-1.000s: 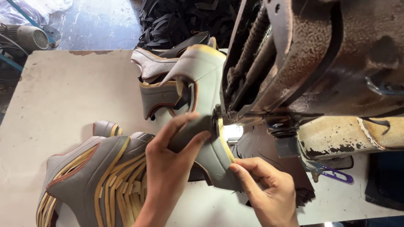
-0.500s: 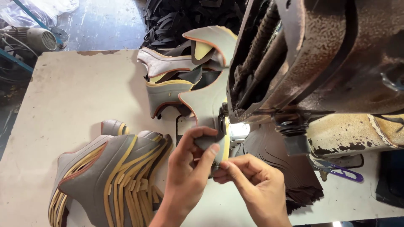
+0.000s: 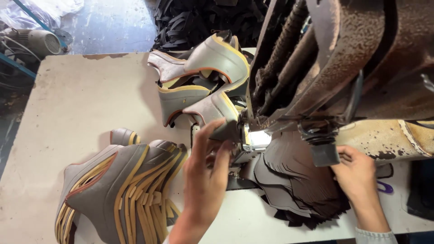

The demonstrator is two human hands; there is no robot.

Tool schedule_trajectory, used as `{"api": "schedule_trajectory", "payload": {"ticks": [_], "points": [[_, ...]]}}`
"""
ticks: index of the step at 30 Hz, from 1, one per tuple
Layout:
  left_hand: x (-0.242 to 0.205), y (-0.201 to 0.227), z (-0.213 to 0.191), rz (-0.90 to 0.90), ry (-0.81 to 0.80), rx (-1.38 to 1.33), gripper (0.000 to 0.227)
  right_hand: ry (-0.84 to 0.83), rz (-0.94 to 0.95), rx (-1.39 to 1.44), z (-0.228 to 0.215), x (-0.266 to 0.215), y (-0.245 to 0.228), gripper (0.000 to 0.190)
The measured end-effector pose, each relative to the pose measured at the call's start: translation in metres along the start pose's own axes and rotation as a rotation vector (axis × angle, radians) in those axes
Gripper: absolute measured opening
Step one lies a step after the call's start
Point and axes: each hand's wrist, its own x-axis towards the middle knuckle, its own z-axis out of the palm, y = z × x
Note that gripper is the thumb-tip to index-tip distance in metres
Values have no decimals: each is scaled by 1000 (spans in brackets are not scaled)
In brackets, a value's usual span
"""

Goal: Stitching together various components of a shoe upper using an industrial sewing machine.

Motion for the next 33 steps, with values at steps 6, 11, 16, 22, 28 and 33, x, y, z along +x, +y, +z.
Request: {"api": "schedule_trajectory", "payload": {"ticks": [6, 11, 16, 22, 28, 33], "points": [[-21, -48, -136, -149, -23, 1264, 49, 179, -332, 81, -19, -31, -16, 27], [-36, -35, -182, -477, -76, 1251, 44, 40, -266, 241, -24, -84, -50, 17], [-41, -5, -156, -603, 179, 367, 39, -154, -104, 345, 1, -123, -63, 20], [-67, -18, -100, -502, 77, -362, 55, -329, -319, 444, 36, -156, -70, 7], [-82, 2, -52, -286, 234, 59, 35, -782, 53, 759, 72, -194, -72, 24], [-89, 5, -44, 149, 322, 348, 23, -635, 132, 696, 87, -202, -53, 23]]}}
